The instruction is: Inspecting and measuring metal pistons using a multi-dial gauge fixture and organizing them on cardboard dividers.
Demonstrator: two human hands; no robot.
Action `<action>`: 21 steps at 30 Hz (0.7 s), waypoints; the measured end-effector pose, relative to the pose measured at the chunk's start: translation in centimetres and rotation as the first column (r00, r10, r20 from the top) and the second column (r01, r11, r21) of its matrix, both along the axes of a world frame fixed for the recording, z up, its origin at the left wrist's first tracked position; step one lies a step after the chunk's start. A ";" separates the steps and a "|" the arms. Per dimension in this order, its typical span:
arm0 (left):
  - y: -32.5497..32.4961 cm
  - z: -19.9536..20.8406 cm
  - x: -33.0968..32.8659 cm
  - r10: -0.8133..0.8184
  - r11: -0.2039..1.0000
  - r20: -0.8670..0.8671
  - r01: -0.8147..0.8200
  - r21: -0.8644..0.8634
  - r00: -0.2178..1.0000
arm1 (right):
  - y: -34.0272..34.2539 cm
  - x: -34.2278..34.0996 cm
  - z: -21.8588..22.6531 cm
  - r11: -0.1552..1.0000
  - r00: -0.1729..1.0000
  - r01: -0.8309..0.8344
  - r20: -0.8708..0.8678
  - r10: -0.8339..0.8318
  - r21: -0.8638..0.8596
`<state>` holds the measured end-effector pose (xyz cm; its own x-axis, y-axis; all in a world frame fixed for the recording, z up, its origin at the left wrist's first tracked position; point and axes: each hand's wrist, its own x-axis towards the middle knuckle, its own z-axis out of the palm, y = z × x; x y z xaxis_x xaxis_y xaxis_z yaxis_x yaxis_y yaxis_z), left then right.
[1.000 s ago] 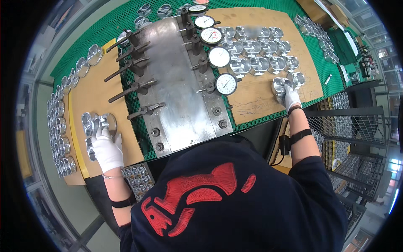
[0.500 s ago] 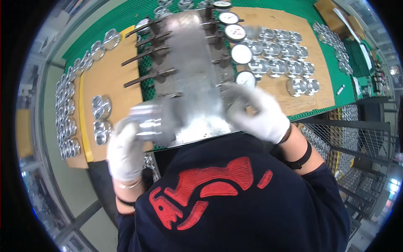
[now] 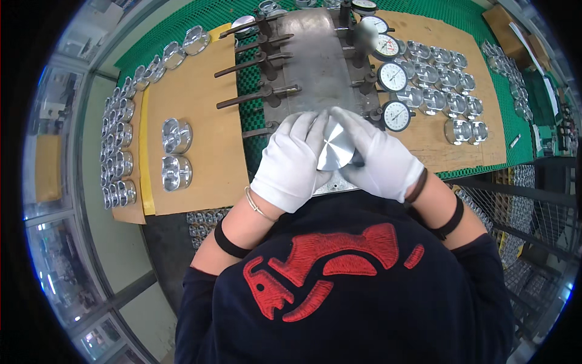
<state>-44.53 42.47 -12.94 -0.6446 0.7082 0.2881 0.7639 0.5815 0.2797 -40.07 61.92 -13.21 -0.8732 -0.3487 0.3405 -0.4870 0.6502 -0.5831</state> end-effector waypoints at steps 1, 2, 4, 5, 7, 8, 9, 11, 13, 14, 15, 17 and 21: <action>0.2 -0.2 -0.3 0.006 1.000 -0.015 -0.006 -0.007 1.000 | 0.0 0.6 1.1 0.986 0.973 0.089 0.222 -0.057 -0.140; 0.4 -0.3 -0.7 0.005 1.000 -0.011 -0.005 -0.007 1.000 | 0.0 1.1 1.7 0.945 0.896 0.205 0.438 -0.076 -0.255; 0.8 -0.4 -1.2 0.027 1.000 0.008 -0.027 -0.010 1.000 | 0.6 1.8 -0.2 0.950 0.903 0.255 0.395 -0.167 -0.181; 1.2 -0.5 -1.3 0.046 0.999 0.034 -0.046 0.014 0.998 | 0.7 1.8 -0.2 0.890 0.710 0.348 0.702 -0.046 -0.294; 1.8 -1.4 -1.8 0.046 0.995 0.081 -0.053 0.079 0.996 | 0.7 2.0 -0.4 0.705 0.343 0.579 0.906 0.246 -0.410; 2.0 -1.7 -2.2 0.050 0.987 0.127 -0.068 0.143 0.991 | 0.6 2.0 -0.4 0.701 0.344 0.583 0.906 0.246 -0.412; 1.9 -1.7 -2.4 0.021 0.993 0.144 -0.038 0.116 0.989 | 0.4 2.0 -0.2 0.682 0.343 0.597 0.903 0.260 -0.423; 2.0 -1.6 -2.7 0.010 0.994 0.157 -0.026 0.104 0.988 | 0.5 2.1 -0.1 0.657 0.343 0.617 0.899 0.272 -0.434; 2.1 -1.5 -2.9 0.000 0.996 0.170 -0.016 0.093 0.985 | 0.6 2.1 -0.4 0.683 0.370 0.582 0.892 0.261 -0.442; 2.2 -1.5 -2.9 0.012 0.995 0.180 -0.029 0.091 0.984 | 0.6 2.1 -0.7 0.680 0.371 0.585 0.892 0.260 -0.442; 2.2 -1.5 -2.9 0.023 0.995 0.191 -0.041 0.089 0.981 | 0.6 2.1 -0.9 0.667 0.380 0.596 0.889 0.257 -0.448; 2.3 -1.6 -2.9 0.022 0.994 0.193 -0.041 0.099 0.981 | 0.6 2.1 -1.0 0.652 0.389 0.608 0.886 0.252 -0.452; 2.3 -1.9 -3.0 0.028 0.992 0.160 -0.047 0.118 0.987 | 0.6 1.9 0.2 0.614 0.364 0.629 0.878 0.310 -0.477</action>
